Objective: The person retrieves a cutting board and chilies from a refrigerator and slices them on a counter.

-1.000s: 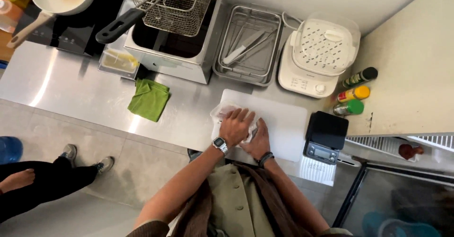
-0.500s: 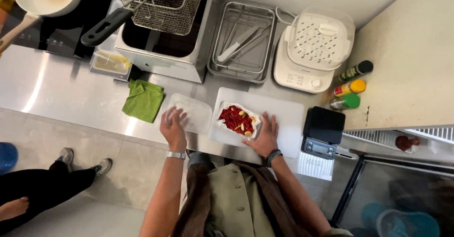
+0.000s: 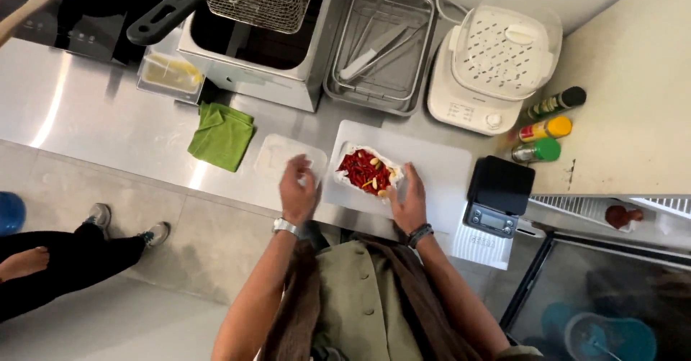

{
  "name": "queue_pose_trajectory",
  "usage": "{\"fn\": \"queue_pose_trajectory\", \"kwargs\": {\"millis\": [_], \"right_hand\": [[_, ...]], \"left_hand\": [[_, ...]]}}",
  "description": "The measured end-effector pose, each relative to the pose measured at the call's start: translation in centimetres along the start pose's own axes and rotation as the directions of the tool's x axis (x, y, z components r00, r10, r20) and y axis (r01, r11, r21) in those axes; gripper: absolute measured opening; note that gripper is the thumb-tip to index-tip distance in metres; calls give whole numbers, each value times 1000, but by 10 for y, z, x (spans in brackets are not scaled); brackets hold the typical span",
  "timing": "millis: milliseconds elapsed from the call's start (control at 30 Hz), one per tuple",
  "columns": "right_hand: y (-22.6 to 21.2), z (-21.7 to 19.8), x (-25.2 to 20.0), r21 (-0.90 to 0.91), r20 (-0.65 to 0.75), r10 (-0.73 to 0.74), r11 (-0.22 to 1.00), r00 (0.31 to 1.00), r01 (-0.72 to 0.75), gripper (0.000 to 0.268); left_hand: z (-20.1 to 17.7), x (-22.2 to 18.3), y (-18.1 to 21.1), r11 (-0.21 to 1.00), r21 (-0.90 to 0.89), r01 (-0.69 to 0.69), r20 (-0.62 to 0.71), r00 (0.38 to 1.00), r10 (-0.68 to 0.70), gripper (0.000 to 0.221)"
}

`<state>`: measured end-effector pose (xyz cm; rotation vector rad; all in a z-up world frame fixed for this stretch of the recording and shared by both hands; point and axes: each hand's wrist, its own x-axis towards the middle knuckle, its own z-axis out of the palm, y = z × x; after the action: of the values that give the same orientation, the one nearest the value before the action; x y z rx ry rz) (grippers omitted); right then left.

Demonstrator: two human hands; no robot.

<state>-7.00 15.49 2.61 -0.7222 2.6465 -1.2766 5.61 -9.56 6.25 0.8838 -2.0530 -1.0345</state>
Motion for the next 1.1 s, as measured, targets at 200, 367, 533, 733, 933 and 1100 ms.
{"fn": "queue_pose_trajectory", "kwargs": {"millis": [200,367,533,733,933,1100], "right_hand": [[26,16,54,-323,-4,-375,878,927,354,18],[29,35,97,-427,299,-437,734,848,528,22],[44,47,117,-446,447,-529,567,721,692,15],[41,43,124,-449,516,-596,424,616,787,10],[-14,-5,122,-205,490,-311,867,814,454,25],[2,-43,94,433,430,215,804,877,-409,23]], "left_hand": [[34,-35,28,982,80,-170,263,954,144,23],[35,-58,28,984,161,-82,351,936,21,18],[19,-69,22,989,142,47,494,862,-112,22],[-3,-62,38,983,152,99,719,671,-179,40],[-2,-68,26,965,190,182,720,642,-263,35],[2,-62,30,973,226,37,655,734,-180,28]]}}
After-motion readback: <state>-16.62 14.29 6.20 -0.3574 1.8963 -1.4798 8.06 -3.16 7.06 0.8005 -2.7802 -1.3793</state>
